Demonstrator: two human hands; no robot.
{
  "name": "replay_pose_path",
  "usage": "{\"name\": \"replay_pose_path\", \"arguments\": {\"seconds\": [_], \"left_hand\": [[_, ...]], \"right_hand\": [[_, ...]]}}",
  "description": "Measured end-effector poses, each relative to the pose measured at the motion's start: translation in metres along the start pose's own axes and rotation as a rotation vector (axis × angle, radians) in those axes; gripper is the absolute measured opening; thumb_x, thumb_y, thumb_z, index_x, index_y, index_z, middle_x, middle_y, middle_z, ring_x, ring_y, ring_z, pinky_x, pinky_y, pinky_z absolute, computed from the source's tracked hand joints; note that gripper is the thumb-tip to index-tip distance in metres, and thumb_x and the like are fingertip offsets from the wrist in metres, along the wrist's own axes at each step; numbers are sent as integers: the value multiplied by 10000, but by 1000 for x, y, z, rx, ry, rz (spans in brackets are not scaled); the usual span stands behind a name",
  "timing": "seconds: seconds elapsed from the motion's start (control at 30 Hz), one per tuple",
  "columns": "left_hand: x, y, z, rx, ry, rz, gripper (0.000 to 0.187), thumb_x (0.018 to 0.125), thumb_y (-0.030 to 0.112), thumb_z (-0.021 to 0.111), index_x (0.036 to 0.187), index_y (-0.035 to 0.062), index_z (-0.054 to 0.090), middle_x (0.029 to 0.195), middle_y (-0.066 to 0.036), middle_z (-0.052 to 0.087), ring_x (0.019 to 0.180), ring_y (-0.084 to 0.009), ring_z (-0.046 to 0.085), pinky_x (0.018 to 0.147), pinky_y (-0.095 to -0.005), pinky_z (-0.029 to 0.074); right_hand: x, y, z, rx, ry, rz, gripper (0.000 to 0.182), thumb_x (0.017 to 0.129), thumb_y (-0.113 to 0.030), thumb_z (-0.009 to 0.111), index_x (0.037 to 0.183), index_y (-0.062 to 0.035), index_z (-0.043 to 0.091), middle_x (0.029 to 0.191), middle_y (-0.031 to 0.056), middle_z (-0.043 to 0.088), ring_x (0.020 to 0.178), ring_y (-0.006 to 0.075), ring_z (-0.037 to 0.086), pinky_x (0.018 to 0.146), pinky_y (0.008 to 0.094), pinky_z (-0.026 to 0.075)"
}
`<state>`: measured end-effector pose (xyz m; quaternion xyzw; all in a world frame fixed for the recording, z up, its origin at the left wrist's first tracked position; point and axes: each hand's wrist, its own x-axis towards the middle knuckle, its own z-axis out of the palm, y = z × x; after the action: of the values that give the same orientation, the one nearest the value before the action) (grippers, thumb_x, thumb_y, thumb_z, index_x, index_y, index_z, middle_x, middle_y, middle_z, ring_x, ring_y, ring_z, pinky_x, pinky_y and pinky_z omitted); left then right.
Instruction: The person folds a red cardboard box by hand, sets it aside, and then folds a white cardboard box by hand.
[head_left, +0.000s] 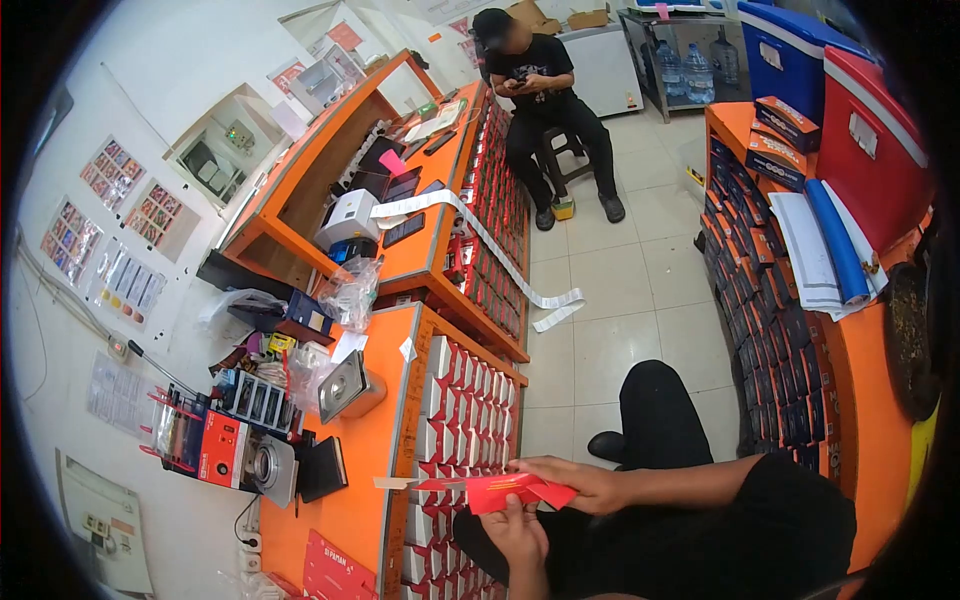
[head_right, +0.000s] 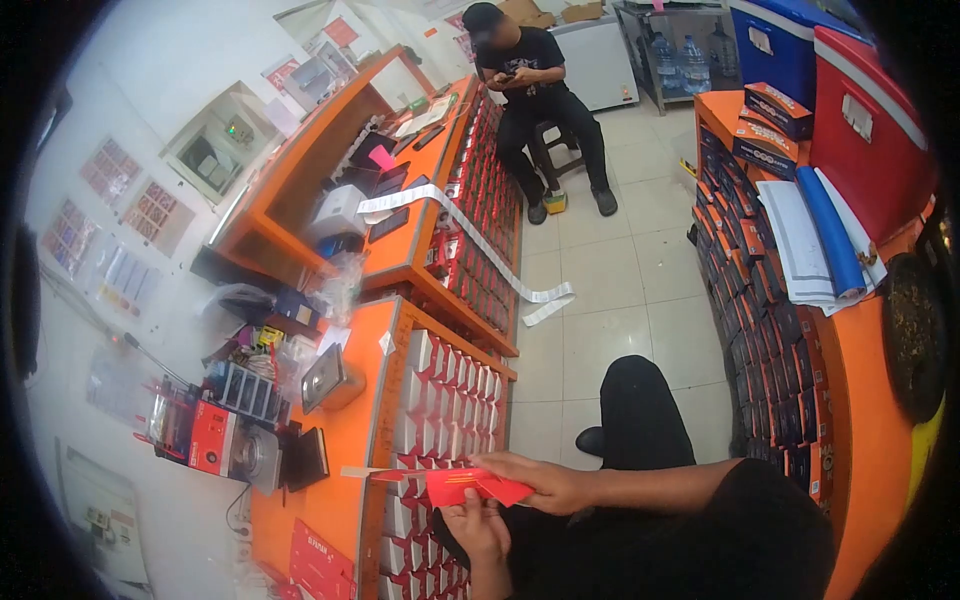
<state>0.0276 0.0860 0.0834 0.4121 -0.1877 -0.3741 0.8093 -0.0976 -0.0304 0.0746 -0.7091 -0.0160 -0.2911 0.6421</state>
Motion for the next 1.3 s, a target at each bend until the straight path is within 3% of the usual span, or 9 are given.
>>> {"name": "replay_pose_path", "arguments": {"seconds": [0.2, 0.27, 0.4, 0.5, 0.73, 0.97, 1.03, 1.2, 1.3], "left_hand": [[-11, -15, -9, 328, -130, 37, 229, 998, 72, 567, 1209, -18, 558, 1149, -123, 653, 1015, -204, 665, 762, -349, 582], [-7, -9, -5, 288, -97, -22, 213, 1006, 101, 558, 1181, -18, 580, 1103, -124, 668, 973, -211, 679, 764, -369, 585], [0, 18, 5, -5, -13, -334, 232, 1023, 191, 534, 1133, 1, 608, 1002, -128, 699, 863, -236, 708, 776, -423, 592], [6, 13, -11, -16, -41, -365, 258, 1039, 223, 503, 1134, 2, 596, 1007, -149, 703, 883, -260, 713, 792, -423, 592], [3, 11, -8, 185, 5, -452, 266, 1045, 242, 483, 1091, 12, 608, 947, -146, 705, 845, -284, 712, 785, -463, 596], [3, 14, -3, 193, 40, -494, 364, 1065, 271, 445, 1238, -41, 518, 913, -159, 682, 824, -275, 713, 785, -440, 620], [11, 25, 5, 313, 93, 132, 364, 1072, 276, 431, 1253, -32, 497, 802, -139, 661, 652, -213, 673, 613, -329, 601], [47, 34, -24, 327, 132, 198, 352, 1059, 230, 482, 1304, -22, 481, 663, -90, 601, 488, -117, 543, 448, -220, 427], [49, 25, -42, 293, 191, 194, 344, 1024, 155, 553, 1319, -20, 537, 656, -68, 594, 479, -91, 516, 451, -203, 395]], "right_hand": [[1, -7, -4, -188, 197, -152, 594, 997, -204, 564, 1537, -108, 335, 1594, 179, 257, 1448, 372, 321, 1148, 445, 335], [1, -13, -9, -495, -5, -25, 575, 963, -268, 628, 1495, -177, 431, 1589, 150, 280, 1410, 366, 389, 1081, 443, 432], [3, -16, -27, -535, -126, -33, 554, 927, -336, 671, 1445, -228, 507, 1584, 118, 306, 1372, 353, 445, 1032, 447, 482], [2, -20, -35, -349, -240, -60, 497, 941, -344, 653, 1406, -203, 548, 1584, 121, 312, 1362, 341, 463, 1010, 433, 495], [2, -1, -17, -553, -113, -34, 562, 931, -269, 661, 1459, -184, 487, 1559, 180, 327, 1259, 371, 532, 1005, 420, 493], [1, -4, -7, -463, 189, 60, 664, 886, -209, 703, 1482, -81, 440, 1281, 179, 547, 1122, 333, 604, 945, 367, 504], [3, -9, -14, -379, 241, 97, 699, 872, -232, 727, 1480, -48, 436, 1219, 177, 583, 1073, 320, 623, 933, 357, 501], [15, -35, -26, -323, -1, 98, 800, 837, -268, 772, 1499, -32, 391, 1139, 185, 625, 1003, 308, 650, 873, 344, 522], [18, -29, -23, -441, 164, 11, 780, 838, -265, 768, 1483, -28, 400, 1150, 192, 625, 1030, 321, 649, 863, 357, 539]]}}
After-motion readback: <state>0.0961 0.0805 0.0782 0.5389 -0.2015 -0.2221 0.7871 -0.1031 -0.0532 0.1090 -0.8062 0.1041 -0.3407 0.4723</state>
